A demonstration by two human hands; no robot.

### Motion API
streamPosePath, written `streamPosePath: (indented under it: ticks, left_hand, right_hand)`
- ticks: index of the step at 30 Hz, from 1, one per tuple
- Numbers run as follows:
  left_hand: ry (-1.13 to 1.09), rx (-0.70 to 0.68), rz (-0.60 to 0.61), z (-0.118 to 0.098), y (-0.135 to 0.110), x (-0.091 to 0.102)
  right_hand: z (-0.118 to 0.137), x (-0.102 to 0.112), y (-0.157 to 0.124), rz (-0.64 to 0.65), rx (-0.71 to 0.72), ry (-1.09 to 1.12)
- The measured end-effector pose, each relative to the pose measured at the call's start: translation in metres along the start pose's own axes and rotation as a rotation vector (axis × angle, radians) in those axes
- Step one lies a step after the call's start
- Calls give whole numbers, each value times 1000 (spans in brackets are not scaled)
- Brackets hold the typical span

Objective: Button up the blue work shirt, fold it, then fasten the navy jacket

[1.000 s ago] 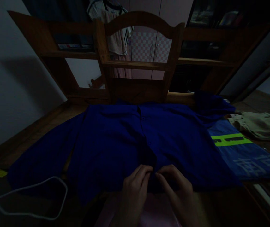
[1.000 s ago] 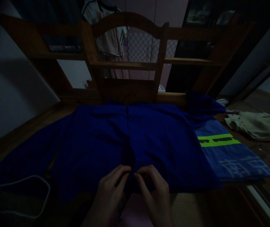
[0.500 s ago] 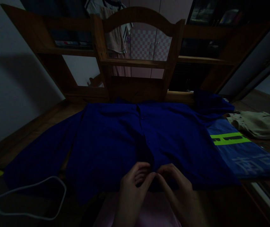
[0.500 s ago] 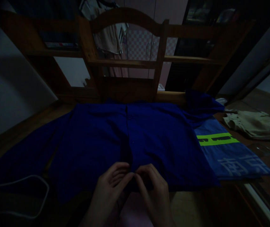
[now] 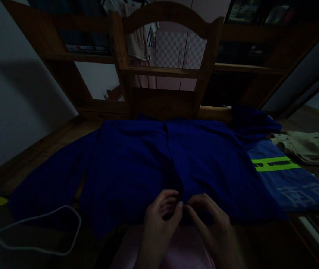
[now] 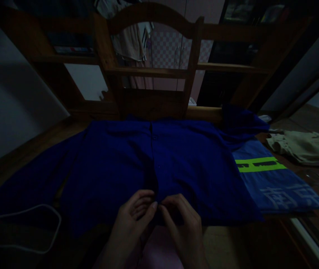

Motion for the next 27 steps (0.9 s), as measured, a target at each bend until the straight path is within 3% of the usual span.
streamPosePath:
  ticks: [4,14,27]
  left_hand:
    - [-85,60,61,1,1,4]
    - [-330,128,207,-2,3,5]
    - [-422,109,245,11,5,10]
  right_hand:
    - [-3,1,-1,42,-17,27]
    - [4,9,1,47,110,-15]
    - [7,7,-1,88,144,12]
Point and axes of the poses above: each hand's wrist, its own y-axis towards the middle knuckle, its own x-axis out of the back of the hand, z = x × y, the point moved 2 cm from there along y, towards the middle knuckle, and after that the axes turned 9 degrees about -y, right-handed, at the moved point
